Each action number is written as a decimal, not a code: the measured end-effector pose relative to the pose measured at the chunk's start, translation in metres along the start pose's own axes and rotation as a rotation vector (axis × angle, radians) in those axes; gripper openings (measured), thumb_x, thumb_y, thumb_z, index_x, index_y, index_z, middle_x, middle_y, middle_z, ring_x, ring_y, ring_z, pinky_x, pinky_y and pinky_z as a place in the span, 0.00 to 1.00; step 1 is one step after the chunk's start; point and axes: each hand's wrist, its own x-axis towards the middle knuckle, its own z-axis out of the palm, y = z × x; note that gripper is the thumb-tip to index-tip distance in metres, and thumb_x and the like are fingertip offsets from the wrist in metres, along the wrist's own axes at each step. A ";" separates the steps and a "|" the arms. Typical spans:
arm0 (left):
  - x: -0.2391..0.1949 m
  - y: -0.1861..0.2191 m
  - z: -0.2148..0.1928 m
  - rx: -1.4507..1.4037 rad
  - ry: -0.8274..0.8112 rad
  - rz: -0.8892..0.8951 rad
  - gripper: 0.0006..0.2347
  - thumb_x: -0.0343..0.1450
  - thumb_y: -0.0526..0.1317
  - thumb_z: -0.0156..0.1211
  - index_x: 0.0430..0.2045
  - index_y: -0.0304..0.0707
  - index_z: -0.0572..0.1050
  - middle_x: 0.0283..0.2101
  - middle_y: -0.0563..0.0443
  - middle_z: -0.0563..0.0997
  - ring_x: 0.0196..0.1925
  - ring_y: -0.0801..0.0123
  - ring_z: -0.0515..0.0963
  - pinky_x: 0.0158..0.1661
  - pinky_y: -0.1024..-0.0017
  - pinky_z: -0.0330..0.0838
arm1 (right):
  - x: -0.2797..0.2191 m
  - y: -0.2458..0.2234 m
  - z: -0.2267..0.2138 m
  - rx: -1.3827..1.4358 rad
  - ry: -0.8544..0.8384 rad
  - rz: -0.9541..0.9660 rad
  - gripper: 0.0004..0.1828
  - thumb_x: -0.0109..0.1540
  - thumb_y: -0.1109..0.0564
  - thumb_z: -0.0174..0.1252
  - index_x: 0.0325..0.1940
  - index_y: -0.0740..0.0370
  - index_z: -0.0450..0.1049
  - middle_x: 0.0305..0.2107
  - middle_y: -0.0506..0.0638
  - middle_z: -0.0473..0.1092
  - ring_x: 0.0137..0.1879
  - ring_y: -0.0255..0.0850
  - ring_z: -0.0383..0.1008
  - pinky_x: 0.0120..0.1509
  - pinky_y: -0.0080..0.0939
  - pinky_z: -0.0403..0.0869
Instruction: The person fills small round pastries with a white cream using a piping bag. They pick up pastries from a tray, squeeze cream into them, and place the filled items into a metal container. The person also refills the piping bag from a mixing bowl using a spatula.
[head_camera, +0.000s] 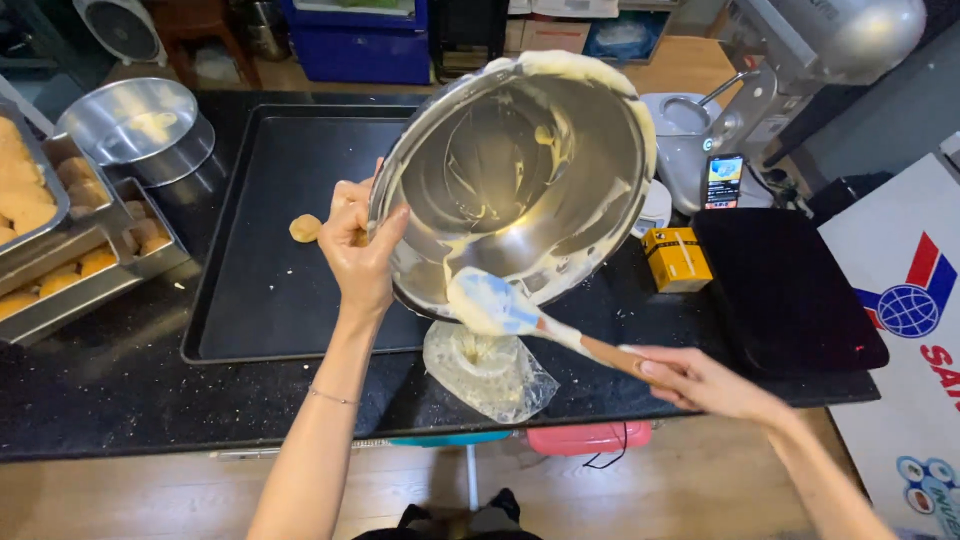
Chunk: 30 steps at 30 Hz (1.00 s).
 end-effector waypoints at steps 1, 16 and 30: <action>-0.003 0.000 0.006 -0.002 0.001 -0.002 0.23 0.74 0.29 0.80 0.16 0.39 0.66 0.40 0.49 0.70 0.56 0.64 0.79 0.68 0.56 0.73 | -0.006 0.007 0.008 -0.001 0.001 0.003 0.28 0.78 0.51 0.53 0.83 0.47 0.78 0.18 0.48 0.63 0.18 0.34 0.63 0.20 0.33 0.64; -0.033 -0.017 0.003 0.140 0.183 0.057 0.19 0.78 0.29 0.71 0.21 0.42 0.65 0.36 0.54 0.63 0.53 0.64 0.77 0.84 0.32 0.68 | -0.012 0.150 0.255 -0.835 1.085 -0.515 0.26 0.77 0.64 0.58 0.79 0.47 0.76 0.36 0.49 0.66 0.38 0.53 0.61 0.45 0.54 0.64; -0.048 0.017 0.054 0.070 0.155 0.144 0.19 0.78 0.26 0.65 0.19 0.39 0.63 0.40 0.50 0.67 0.49 0.60 0.77 0.83 0.27 0.68 | -0.121 -0.014 0.136 -0.484 1.046 -0.142 0.25 0.76 0.54 0.58 0.79 0.51 0.81 0.72 0.42 0.80 0.68 0.28 0.80 0.66 0.35 0.75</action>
